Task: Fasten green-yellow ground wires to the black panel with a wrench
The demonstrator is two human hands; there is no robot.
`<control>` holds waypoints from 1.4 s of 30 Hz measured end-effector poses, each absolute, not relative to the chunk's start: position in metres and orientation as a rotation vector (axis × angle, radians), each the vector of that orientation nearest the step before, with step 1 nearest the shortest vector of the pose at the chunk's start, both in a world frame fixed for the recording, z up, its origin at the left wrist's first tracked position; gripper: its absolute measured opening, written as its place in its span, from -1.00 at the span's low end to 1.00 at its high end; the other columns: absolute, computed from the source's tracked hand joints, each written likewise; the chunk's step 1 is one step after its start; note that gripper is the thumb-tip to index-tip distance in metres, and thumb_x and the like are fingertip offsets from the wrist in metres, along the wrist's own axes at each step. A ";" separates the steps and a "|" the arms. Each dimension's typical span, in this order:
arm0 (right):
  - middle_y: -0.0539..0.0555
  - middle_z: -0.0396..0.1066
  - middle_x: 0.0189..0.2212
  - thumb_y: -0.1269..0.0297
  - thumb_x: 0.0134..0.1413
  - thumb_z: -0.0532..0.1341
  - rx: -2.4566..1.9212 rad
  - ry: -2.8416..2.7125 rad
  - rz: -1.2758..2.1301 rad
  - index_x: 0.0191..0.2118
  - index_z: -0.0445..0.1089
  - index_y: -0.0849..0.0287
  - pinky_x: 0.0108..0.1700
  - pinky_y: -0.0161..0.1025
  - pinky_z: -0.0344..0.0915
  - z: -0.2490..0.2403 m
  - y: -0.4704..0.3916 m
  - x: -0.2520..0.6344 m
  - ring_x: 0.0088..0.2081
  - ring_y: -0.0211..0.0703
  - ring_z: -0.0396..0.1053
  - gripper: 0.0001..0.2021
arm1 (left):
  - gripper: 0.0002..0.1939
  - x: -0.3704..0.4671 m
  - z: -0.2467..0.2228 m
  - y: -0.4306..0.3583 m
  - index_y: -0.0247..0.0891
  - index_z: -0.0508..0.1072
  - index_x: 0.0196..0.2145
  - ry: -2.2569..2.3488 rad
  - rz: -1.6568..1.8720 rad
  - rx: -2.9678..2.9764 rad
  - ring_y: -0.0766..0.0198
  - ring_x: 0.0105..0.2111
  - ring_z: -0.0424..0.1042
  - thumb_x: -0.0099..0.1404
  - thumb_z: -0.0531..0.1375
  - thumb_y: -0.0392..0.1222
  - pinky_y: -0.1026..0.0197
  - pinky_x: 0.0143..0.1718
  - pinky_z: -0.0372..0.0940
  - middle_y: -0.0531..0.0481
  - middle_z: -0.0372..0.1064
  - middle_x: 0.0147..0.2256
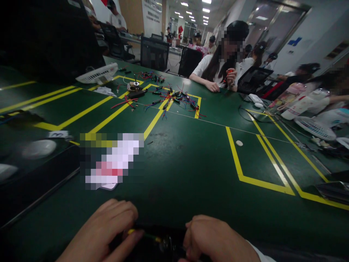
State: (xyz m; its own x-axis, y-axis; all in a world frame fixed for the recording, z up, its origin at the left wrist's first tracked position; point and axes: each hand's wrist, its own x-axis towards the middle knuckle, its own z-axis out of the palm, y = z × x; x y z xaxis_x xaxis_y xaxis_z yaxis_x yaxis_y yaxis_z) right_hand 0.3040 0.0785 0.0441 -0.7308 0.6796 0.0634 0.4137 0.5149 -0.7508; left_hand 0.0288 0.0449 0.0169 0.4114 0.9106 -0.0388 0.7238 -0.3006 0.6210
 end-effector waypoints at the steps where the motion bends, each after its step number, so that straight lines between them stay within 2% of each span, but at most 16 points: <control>1: -0.12 0.36 -0.51 0.47 0.08 0.24 -0.897 -2.391 1.069 -0.49 0.16 0.08 -0.16 -0.30 0.45 0.040 0.078 0.305 -0.47 -0.32 0.41 -0.74 | -0.80 0.029 0.017 0.044 -0.22 0.37 -0.43 1.385 0.445 2.111 0.15 -0.37 0.36 0.37 0.07 -0.25 0.14 -0.32 0.18 0.02 0.39 -0.39; 5: -0.14 0.32 -0.53 0.42 0.16 0.23 -0.832 -2.318 1.122 -0.49 0.13 0.07 -0.10 -0.24 0.43 0.034 0.078 0.306 -0.50 -0.34 0.39 -0.72 | -0.77 0.028 0.017 0.044 -0.23 0.36 -0.43 1.382 0.452 2.097 0.16 -0.37 0.36 0.39 0.05 -0.23 0.14 -0.31 0.20 0.01 0.39 -0.40; 11: -0.14 0.30 -0.55 0.37 0.15 0.23 -0.901 -2.477 0.972 -0.52 0.15 0.09 -0.28 -0.37 0.40 0.031 0.076 0.305 -0.52 -0.34 0.34 -0.72 | -0.75 0.028 0.020 0.045 -0.22 0.36 -0.43 1.371 0.495 2.081 0.17 -0.36 0.37 0.40 0.01 -0.24 0.15 -0.32 0.22 0.01 0.39 -0.40; 19: -0.11 0.34 -0.60 0.41 0.17 0.18 -0.762 -2.619 0.887 -0.54 0.17 0.08 -0.32 -0.37 0.38 0.050 0.085 0.295 -0.55 -0.30 0.38 -0.72 | -0.71 0.026 0.017 0.046 -0.22 0.38 -0.42 1.339 0.464 2.052 0.18 -0.35 0.37 0.44 -0.01 -0.22 0.15 -0.30 0.22 0.02 0.39 -0.39; 24: -0.04 0.46 -0.51 0.51 0.09 0.21 -1.004 -2.577 0.829 -0.51 0.23 0.08 -0.21 -0.31 0.40 0.067 0.077 0.293 -0.39 -0.18 0.50 -0.75 | -0.70 0.026 0.018 0.044 -0.22 0.39 -0.40 1.343 0.444 2.039 0.16 -0.33 0.37 0.45 -0.02 -0.20 0.13 -0.28 0.23 0.00 0.39 -0.38; 30: -0.02 0.48 -0.46 0.53 0.10 0.17 -1.023 -2.484 0.949 -0.48 0.23 0.08 -0.12 -0.28 0.38 0.068 0.076 0.294 -0.25 -0.15 0.50 -0.78 | -0.70 0.026 0.020 0.045 -0.22 0.40 -0.41 1.333 0.448 2.043 0.16 -0.34 0.38 0.44 -0.03 -0.23 0.12 -0.28 0.24 0.00 0.39 -0.38; 37: -0.05 0.45 -0.49 0.55 0.05 0.18 -1.066 -2.451 1.123 -0.53 0.16 0.09 -0.10 -0.28 0.37 0.070 0.084 0.291 -0.33 -0.22 0.47 -0.73 | -0.69 0.026 0.020 0.047 -0.23 0.40 -0.42 1.338 0.445 2.074 0.16 -0.35 0.39 0.44 -0.01 -0.21 0.13 -0.30 0.25 0.00 0.40 -0.39; 42: -0.10 0.45 -0.58 0.51 -0.06 0.21 -0.950 -2.432 0.949 -0.54 0.17 0.07 -0.34 -0.39 0.39 0.060 0.084 0.292 -0.46 -0.24 0.49 -0.77 | -0.69 0.026 0.019 0.048 -0.23 0.38 -0.43 1.333 0.426 2.067 0.16 -0.35 0.38 0.45 -0.02 -0.20 0.13 -0.29 0.25 0.01 0.39 -0.39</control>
